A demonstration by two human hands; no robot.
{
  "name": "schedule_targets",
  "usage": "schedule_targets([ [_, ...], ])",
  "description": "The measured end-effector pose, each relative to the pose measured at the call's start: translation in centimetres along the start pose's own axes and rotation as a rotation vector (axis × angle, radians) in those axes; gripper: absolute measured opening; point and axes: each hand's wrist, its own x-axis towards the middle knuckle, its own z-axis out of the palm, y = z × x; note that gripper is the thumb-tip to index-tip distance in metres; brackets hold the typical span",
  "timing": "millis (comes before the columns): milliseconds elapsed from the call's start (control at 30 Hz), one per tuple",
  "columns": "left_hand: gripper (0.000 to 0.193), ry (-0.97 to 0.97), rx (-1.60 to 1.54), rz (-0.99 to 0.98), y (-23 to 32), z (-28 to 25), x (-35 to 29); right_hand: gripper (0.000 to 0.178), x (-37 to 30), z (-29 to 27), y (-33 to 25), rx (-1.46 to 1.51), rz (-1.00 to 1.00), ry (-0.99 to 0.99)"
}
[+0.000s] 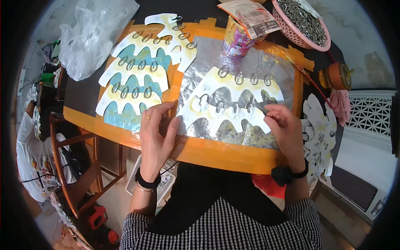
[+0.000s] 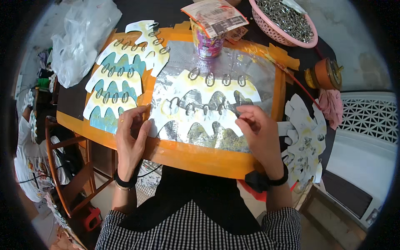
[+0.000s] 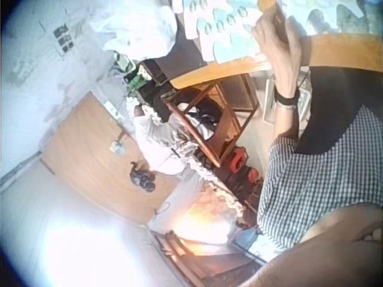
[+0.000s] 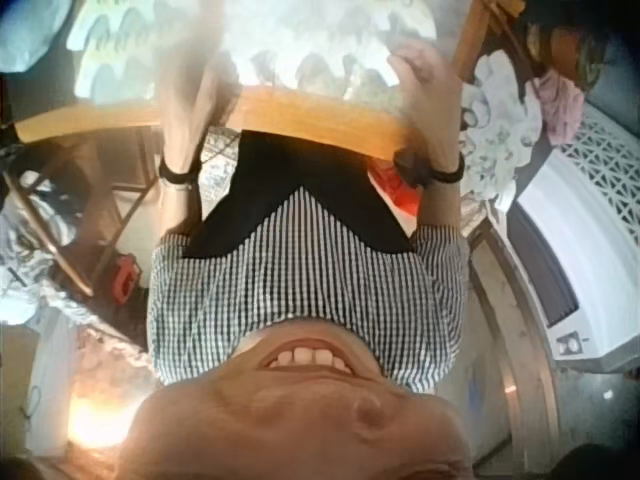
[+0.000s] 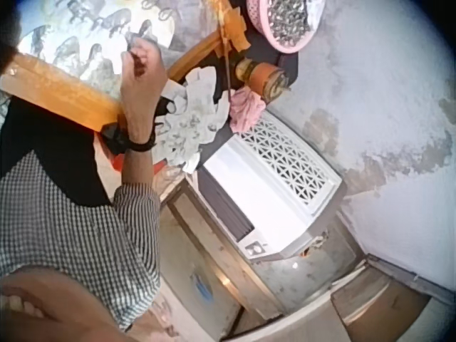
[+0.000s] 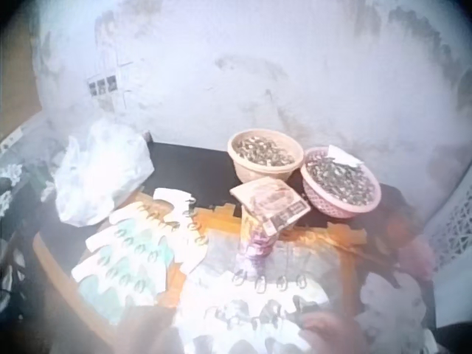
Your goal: Assembling and attaching buckles/fasteners to leather shoe upper components.
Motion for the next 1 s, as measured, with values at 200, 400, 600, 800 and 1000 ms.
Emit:
schedule_targets([
  [200,0.030,-0.116,-0.201,-0.066,0.0,-0.3,-0.3,0.024,-1.0,0.6,1.1,0.079,0.001,-0.039],
  [400,0.031,-0.091,-0.427,-0.050,-0.1,-0.8,-3.0,0.024,-4.1,1.1,2.9,0.137,-0.217,-0.013],
  [600,0.029,-0.115,-0.356,0.005,-1.5,-0.5,-7.0,0.022,-7.8,2.5,4.8,0.001,-0.345,0.045],
  [800,0.027,0.014,-0.409,0.064,-2.4,0.1,-7.7,0.021,-8.1,2.8,6.1,-0.113,-0.434,0.104],
  [1000,0.032,-0.057,-0.311,0.068,-1.7,-0.2,-7.0,0.021,-8.8,2.3,6.1,-0.056,-0.466,0.115],
])
